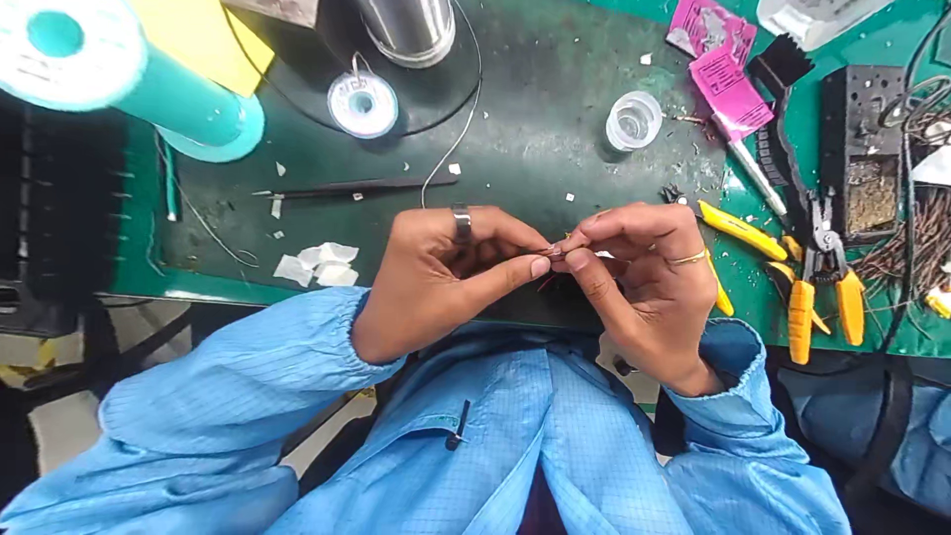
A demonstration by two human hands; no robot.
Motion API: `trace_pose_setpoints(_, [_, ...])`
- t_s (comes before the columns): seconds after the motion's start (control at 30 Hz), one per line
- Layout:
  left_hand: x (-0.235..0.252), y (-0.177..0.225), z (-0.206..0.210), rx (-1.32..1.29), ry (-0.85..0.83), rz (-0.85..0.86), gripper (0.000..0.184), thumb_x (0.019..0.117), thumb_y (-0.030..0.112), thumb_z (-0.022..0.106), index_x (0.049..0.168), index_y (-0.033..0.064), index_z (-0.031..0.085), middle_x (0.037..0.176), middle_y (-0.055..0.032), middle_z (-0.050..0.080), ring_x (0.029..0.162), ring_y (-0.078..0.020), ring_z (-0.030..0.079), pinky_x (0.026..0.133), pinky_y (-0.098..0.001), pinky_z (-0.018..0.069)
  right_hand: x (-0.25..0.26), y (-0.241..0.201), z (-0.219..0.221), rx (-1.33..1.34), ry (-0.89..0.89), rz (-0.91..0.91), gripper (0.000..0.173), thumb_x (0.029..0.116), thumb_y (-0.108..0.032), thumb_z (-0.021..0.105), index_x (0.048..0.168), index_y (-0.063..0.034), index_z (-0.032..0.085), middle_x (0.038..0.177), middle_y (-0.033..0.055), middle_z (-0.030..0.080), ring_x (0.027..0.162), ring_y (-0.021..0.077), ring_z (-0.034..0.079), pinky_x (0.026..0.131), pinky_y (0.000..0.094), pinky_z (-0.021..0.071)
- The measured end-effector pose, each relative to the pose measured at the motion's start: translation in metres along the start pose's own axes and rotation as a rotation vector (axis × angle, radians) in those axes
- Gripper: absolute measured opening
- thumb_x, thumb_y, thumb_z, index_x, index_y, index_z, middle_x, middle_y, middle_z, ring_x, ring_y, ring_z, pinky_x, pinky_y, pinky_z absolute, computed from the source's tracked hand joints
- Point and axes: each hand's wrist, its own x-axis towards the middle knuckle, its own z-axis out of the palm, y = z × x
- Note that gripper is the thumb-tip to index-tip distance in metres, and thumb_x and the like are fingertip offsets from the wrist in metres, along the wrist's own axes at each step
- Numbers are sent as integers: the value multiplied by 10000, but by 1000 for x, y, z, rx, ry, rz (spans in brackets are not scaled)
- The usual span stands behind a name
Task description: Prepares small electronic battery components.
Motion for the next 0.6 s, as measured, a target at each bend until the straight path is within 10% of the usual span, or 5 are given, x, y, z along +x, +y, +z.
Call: trace_pose_setpoints(0.6, [-1, -1, 1, 37, -11, 4, 161, 873, -21, 763, 1027, -39, 717, 873, -34, 755, 687, -36, 680, 606, -170, 582, 0, 1, 1, -60, 30, -48, 260, 898, 101, 702, 1129, 69, 589, 1057, 138, 711, 981, 209, 736, 845, 350, 662])
